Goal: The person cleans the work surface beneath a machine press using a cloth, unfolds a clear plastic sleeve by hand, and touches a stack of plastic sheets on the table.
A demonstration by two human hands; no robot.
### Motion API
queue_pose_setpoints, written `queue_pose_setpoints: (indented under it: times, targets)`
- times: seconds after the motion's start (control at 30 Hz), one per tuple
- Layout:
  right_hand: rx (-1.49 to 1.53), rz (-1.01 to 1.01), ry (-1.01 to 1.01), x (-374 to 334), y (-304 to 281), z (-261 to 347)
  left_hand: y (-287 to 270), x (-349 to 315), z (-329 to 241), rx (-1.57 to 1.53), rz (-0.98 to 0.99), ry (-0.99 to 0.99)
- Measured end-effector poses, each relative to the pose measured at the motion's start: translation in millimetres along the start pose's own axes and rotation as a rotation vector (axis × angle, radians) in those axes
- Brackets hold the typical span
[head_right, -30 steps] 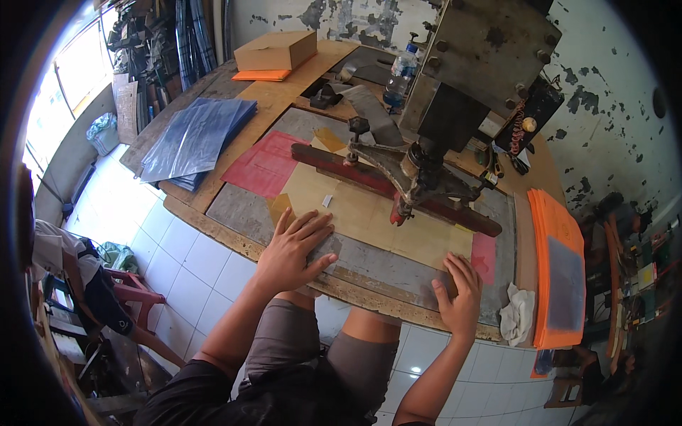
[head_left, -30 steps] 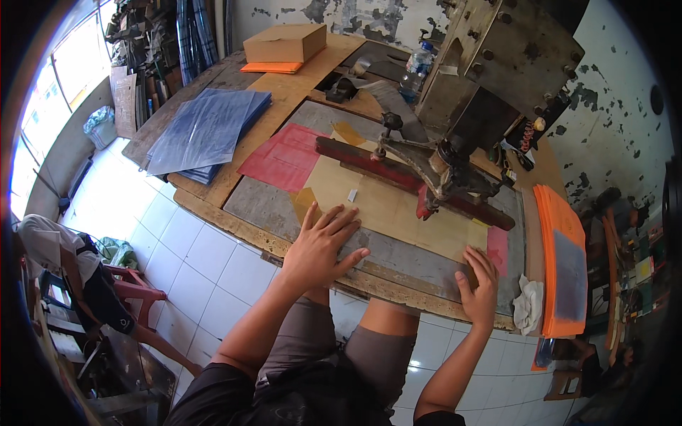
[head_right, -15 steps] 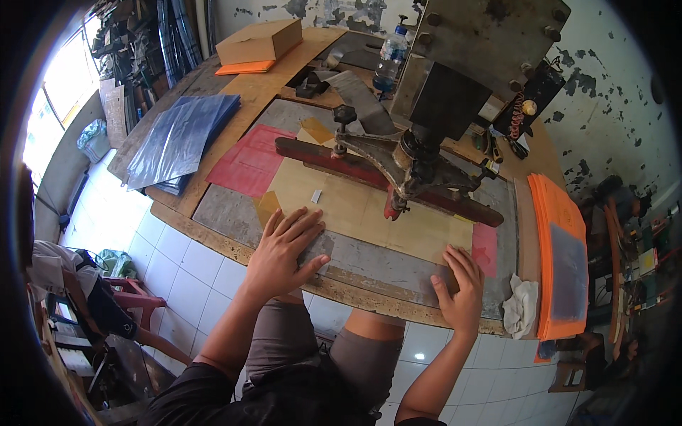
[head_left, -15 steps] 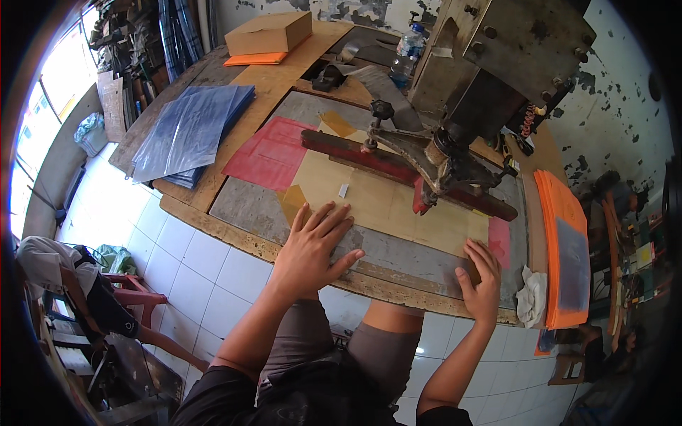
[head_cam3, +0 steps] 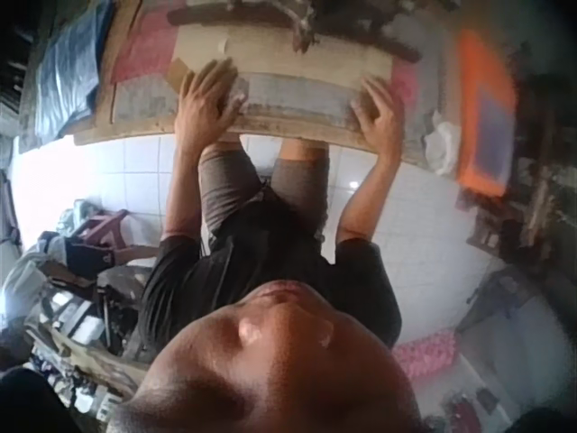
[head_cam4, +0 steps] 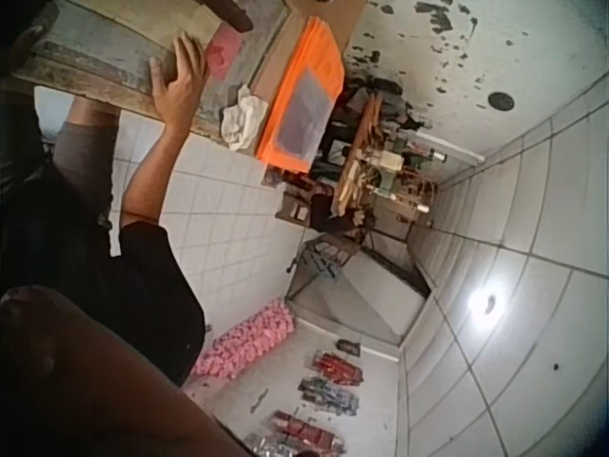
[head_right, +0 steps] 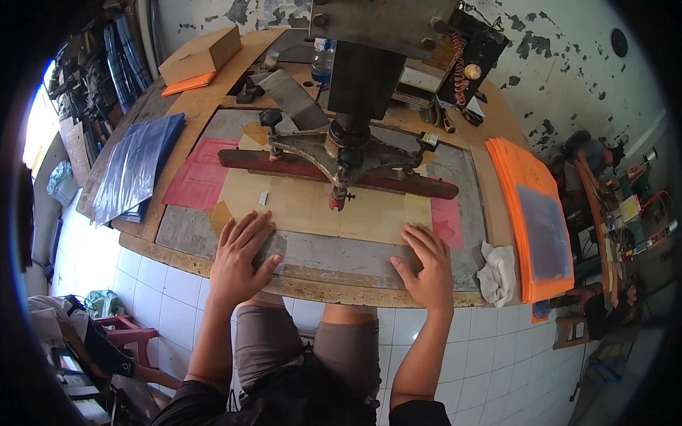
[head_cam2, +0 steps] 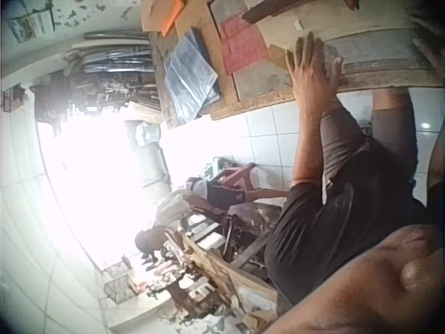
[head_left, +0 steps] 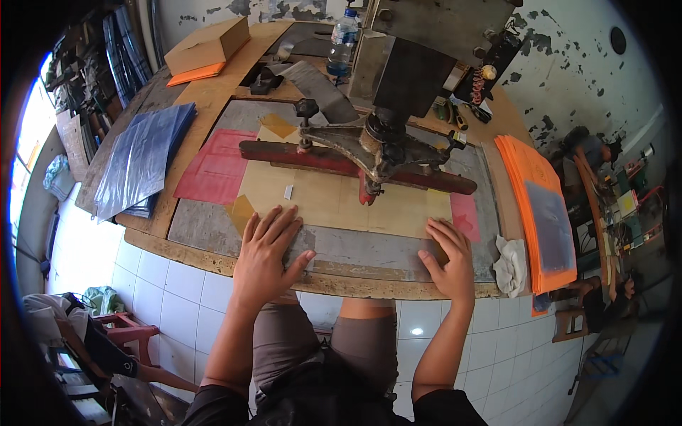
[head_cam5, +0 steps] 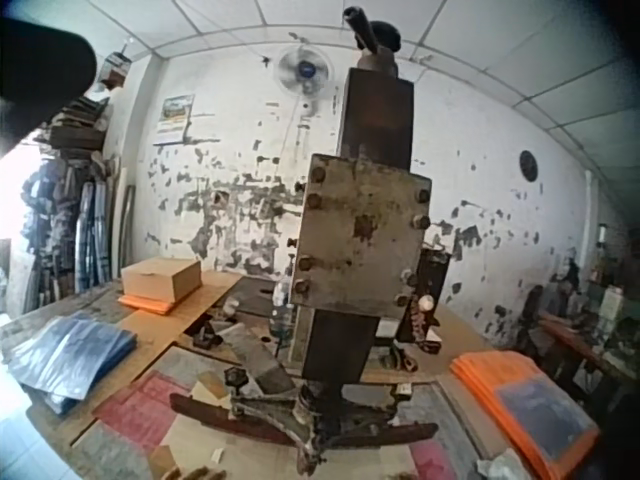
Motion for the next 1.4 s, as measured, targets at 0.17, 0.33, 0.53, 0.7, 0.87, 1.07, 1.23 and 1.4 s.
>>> queue_pose_setpoints:
  times: [0.17,0.33,0.53,0.7,0.87,1.07,1.23,1.4]
  targets:
    - [0.0,0.004,-0.004,0.1,-0.4,-0.9,-1.3,0.4,-1.4,-0.001,-0.002,0.001]
    - [0.003,0.009,-0.013,0.9,0.5,1.7,-2.0,-1.0,-0.8,0.002,0.002,-0.01]
    - [-0.011,0.008,-0.012,-0.9,0.5,-1.1,-1.5,0.1,-0.4,0.0,-0.008,0.006]
    - [0.004,0.008,0.004,-1.0,-0.3,0.6,-2.6,-0.4,-1.8,0.002,-0.007,0.002]
    - [0.005,0.004,0.002,-0.3,-2.3,0.2,-3.1,0.7,-3.2,-0.002,-0.006,-0.002]
    - [0.014,0.01,-0.019,1.5,3.5,2.6,-2.1,-0.9,0.9,0.006,-0.02,0.005]
    - [-0.005,0.011,-0.014,-0.1,-1.4,2.0,-2.7,-0.2,-1.2,0.016,-0.03,0.019]
    - [-0.01,0.023,0.0,-0.8,2.6,1.9,-0.4,-2.8,0.5,0.006,-0.037,0.009]
Point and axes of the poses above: each hand's wrist, its own x-axis towards the middle knuckle, its own y-axis out of the palm, z = x × y, the point moved 8 cm from there along x, towards the middle knuckle, and after that the axes turned 9 degrees about z, right-handed, at the moved point
